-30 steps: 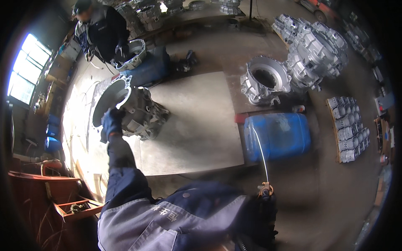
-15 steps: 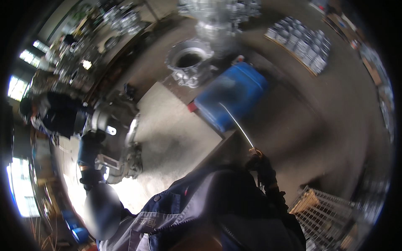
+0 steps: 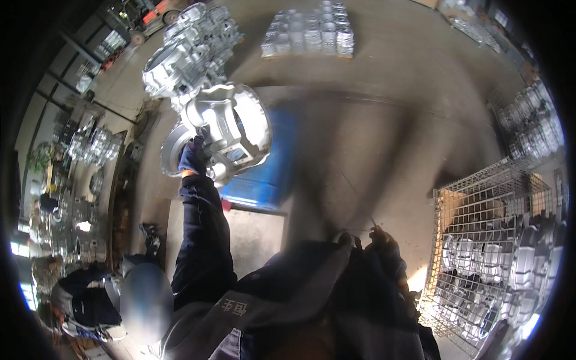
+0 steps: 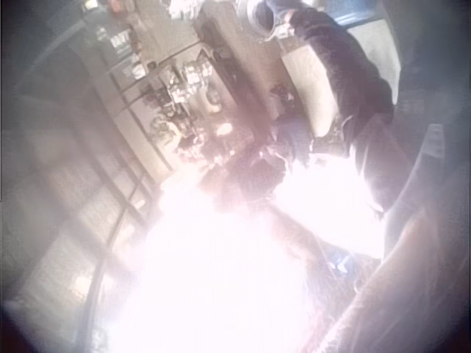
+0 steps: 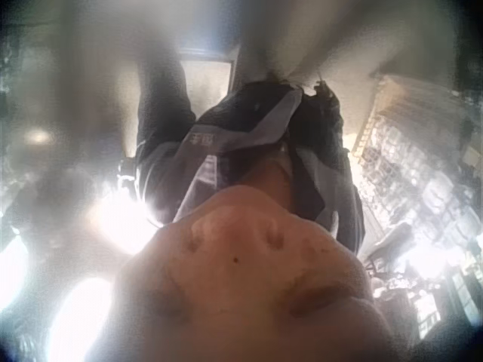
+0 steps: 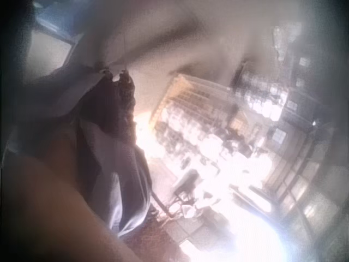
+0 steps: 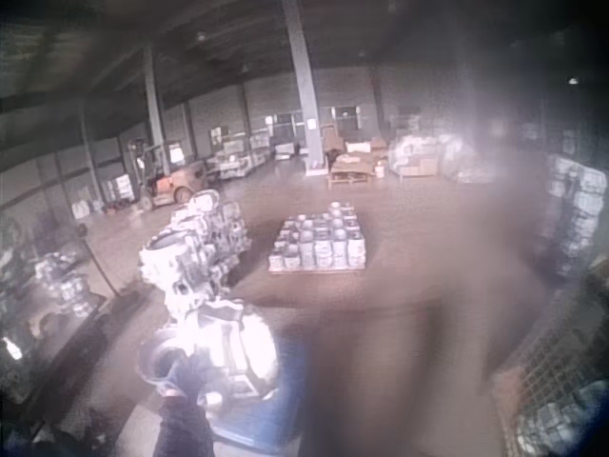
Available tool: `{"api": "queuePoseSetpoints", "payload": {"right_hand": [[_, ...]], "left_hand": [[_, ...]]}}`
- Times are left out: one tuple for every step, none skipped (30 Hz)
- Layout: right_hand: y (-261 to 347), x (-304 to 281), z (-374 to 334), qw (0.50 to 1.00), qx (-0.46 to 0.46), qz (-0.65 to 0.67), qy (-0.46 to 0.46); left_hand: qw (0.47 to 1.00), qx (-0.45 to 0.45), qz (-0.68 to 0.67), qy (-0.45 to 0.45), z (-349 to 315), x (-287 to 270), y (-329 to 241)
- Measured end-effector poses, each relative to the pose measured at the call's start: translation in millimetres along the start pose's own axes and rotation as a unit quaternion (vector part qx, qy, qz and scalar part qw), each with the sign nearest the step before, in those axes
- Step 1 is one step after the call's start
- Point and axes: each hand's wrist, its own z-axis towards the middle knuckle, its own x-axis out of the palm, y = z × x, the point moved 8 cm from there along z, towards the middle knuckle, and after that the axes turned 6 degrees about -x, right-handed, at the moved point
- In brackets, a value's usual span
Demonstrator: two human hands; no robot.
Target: The person uses a spray gun to clean the interior and exterior surfaces of several large, hollow metal parts. They handle the parts one at a time, spraying them thoroughly before placing them aside.
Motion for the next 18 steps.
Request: {"api": "queuePoseSetpoints", "payload": {"right_hand": [[-7.9, -5.7, 6.6, 0.997, -0.054, -0.06, 0.009], [-19.8, -15.1, 13.1, 0.988, -0.081, -0.128, -0.003], [-44.6, -35.5, 11.1, 0.99, -0.011, -0.134, -0.039], [-54.5, -35.9, 11.9, 0.999, -0.025, 0.017, 0.032], [-60.7, -35.3, 12.8, 0.982, -0.02, 0.16, 0.1], [-61.2, -36.3, 13.7, 0.971, -0.055, 0.191, 0.131], [-57.6, -40.9, 14.2, 0.977, -0.092, 0.142, 0.133], [-46.2, -46.3, 11.2, 0.982, -0.163, -0.022, 0.097], [-25.3, -42.2, 6.1, 0.955, -0.242, -0.15, 0.087], [-10.3, -35.2, 4.3, 0.94, -0.254, -0.22, 0.056], [11.5, -22.7, 0.9, 0.924, -0.279, -0.255, 0.05], [29.9, -13.7, 0.1, 0.939, -0.245, -0.237, 0.044], [50.6, -3.3, -1.6, 0.952, -0.211, -0.219, 0.036], [64.7, 2.2, -0.6, 0.983, -0.115, -0.142, 0.026], [78.9, 17.5, 1.1, 0.997, -0.048, -0.051, 0.043], [100.0, 32.1, 4.6, 0.993, -0.052, -0.097, 0.038], [122.4, 50.2, 8.2, 0.986, -0.088, -0.129, 0.062], [144.7, 71.0, 11.6, 0.97, -0.15, -0.161, 0.103]], "left_hand": [[0.997, -0.004, -0.071, 0.004, 16.8, 11.3, 14.2], [0.97, -0.013, -0.242, -0.007, 26.9, 21.4, 38.6], [0.979, 0.043, -0.197, -0.012, 35.9, 25.1, 49.3], [0.974, 0.055, -0.219, -0.022, 44.7, 27.5, 67.6], [0.973, 0.09, -0.212, -0.028, 51.8, 29.5, 81.2], [0.986, 0.007, -0.15, -0.069, 44.3, 24.1, 123.0], [0.988, -0.081, -0.091, -0.098, 32.7, 19.4, 165.6], [0.986, -0.015, 0.133, -0.101, 14.5, 11.9, 184.8], [0.956, 0.055, 0.265, -0.117, -4.9, 5.2, 205.7], [0.941, 0.077, 0.295, -0.144, -16.6, 5.8, 235.9], [0.927, 0.098, 0.32, -0.171, -27.3, 10.1, 268.9], [0.929, 0.108, 0.303, -0.185, -30.3, 11.8, 302.0], [0.954, 0.079, 0.24, -0.16, -25.0, 18.9, 341.4], [0.969, 0.07, 0.191, -0.14, -16.7, 27.1, 371.7], [0.971, 0.081, 0.195, -0.116, -13.3, 36.4, 392.5], [0.97, 0.051, 0.23, -0.06, -8.7, 45.1, 411.0], [0.975, 0.077, 0.207, -0.023, -8.5, 52.2, 412.0], [0.944, 0.087, 0.318, 0.02, -9.8, 60.4, 409.1]]}}
